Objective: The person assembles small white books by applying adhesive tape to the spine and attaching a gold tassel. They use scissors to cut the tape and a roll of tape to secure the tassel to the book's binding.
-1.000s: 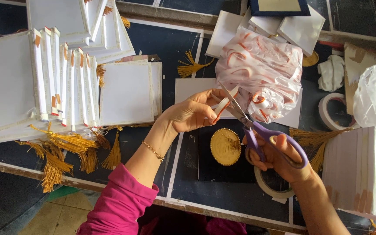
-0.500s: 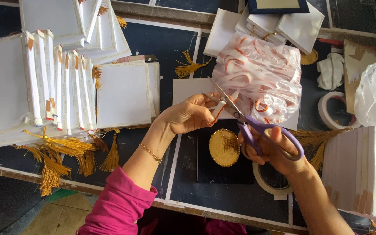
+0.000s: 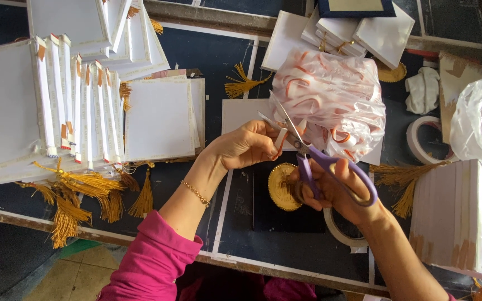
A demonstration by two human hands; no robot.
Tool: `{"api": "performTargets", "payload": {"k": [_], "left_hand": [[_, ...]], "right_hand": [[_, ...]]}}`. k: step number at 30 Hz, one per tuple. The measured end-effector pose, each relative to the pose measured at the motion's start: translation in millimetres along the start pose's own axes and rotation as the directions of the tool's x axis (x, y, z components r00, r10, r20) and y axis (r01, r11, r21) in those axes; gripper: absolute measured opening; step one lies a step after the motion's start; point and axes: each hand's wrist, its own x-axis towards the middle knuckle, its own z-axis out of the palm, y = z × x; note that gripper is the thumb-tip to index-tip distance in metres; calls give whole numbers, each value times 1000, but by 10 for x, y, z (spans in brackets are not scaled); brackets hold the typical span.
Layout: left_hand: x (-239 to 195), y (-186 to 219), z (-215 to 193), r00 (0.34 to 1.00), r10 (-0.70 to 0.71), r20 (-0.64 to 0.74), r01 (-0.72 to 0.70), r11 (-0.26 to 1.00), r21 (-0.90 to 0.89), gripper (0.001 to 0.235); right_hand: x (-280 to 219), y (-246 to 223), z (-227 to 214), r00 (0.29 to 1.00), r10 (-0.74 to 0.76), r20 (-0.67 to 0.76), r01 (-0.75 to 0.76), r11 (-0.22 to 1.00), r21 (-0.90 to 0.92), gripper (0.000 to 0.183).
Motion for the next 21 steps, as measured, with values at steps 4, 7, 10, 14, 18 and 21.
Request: {"api": "performTargets", "payload": {"k": [4, 7, 10, 14, 18, 21], "left_hand": [[-44, 63, 51, 1000, -1, 17, 1, 999, 32, 42], [-55, 91, 78, 1000, 3, 20, -4, 1000, 30, 42], [-109, 170, 175, 1000, -4, 22, 2, 998, 58, 38], [-109, 190, 236, 1000, -6, 18, 5, 996, 89, 37], [-129, 191, 211, 1000, -8, 3, 8, 994, 112, 35], [-224, 299, 564, 1000, -15, 7, 13, 987, 161, 46]], "right_hand": [[14, 162, -227, 1000, 9, 20, -10, 1000, 10, 89], [-41, 220, -318, 999, 38, -25, -37, 999, 35, 91], [-72, 176, -245, 997, -11, -77, 13, 1000, 28, 79], [-23, 96, -88, 999, -26, -45, 24, 999, -31, 81], [-11, 162, -172, 999, -38, -39, 37, 998, -45, 78], [39, -39, -22, 987, -113, -114, 99, 988, -116, 67]]}}
